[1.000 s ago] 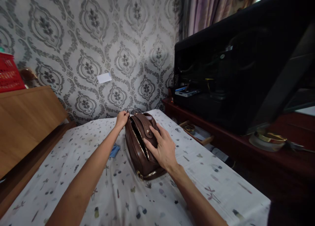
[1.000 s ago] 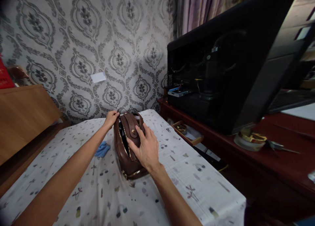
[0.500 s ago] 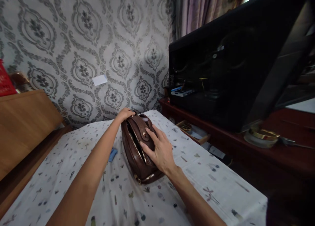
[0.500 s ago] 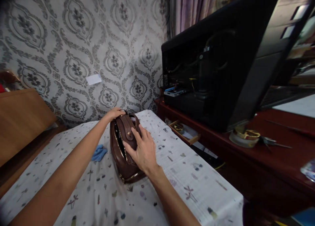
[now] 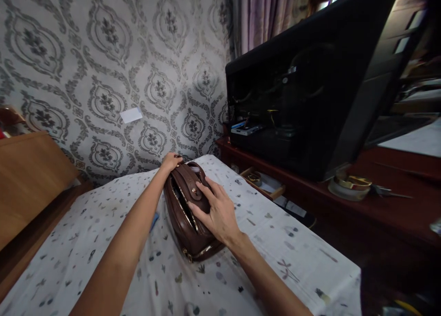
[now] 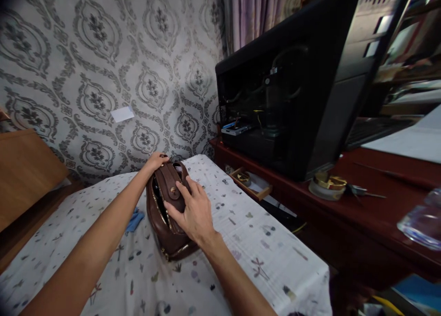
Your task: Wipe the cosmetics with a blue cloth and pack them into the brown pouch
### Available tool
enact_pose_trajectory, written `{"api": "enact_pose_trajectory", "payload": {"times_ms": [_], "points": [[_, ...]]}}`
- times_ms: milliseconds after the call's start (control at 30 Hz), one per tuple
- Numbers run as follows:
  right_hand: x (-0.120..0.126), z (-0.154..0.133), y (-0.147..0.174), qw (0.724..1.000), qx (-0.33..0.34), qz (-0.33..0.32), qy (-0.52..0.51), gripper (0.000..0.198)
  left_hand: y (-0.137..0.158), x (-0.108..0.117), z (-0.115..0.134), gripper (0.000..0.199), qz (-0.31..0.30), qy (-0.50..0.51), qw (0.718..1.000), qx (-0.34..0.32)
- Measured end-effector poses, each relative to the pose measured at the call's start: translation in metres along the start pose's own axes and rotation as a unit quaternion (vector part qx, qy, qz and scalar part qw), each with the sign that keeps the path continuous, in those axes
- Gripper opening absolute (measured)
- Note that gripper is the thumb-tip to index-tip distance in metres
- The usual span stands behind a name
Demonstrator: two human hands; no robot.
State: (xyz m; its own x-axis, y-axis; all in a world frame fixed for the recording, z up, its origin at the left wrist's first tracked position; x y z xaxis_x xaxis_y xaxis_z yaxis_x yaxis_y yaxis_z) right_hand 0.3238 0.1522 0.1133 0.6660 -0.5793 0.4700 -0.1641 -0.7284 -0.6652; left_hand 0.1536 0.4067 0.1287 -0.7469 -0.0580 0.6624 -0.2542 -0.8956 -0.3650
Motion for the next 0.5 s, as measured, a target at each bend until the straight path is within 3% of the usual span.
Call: {"api": "enact_pose_trajectory", "payload": {"times_ms": [267,367,500], "points": [[-0.001,0.004,-0.006,0.998,-0.035,-0.042,-0.029,0.056,0.006,0.010,0.000,0.030,0.055,0.008,0.998,-0.015],[-0.008,0.011,-0.021,0.988,-0.076,-0.117,-0.062,0.073,0.009,0.014,0.004,0.027,0.078,0.015,0.996,-0.036],[-0.031,0.016,-0.044,0.955,-0.089,-0.253,-0.130,0.109,0.009,0.018,0.009,0.027,0.104,0.032,0.992,-0.069]]}}
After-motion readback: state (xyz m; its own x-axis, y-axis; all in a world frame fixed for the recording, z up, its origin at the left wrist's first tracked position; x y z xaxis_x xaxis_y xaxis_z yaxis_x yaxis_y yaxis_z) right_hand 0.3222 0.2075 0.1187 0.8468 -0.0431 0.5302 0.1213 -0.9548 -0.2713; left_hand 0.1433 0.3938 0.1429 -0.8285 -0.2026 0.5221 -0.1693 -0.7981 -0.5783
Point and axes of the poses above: each hand's wrist, its own y-axis away from the middle knuckle, its own x-axis out of the back of the hand, z = x × y, the point moved 9 cm from there along -y, towards the middle knuckle, and after that the axes turned 14 degrees about -x, right-handed, at the moved point
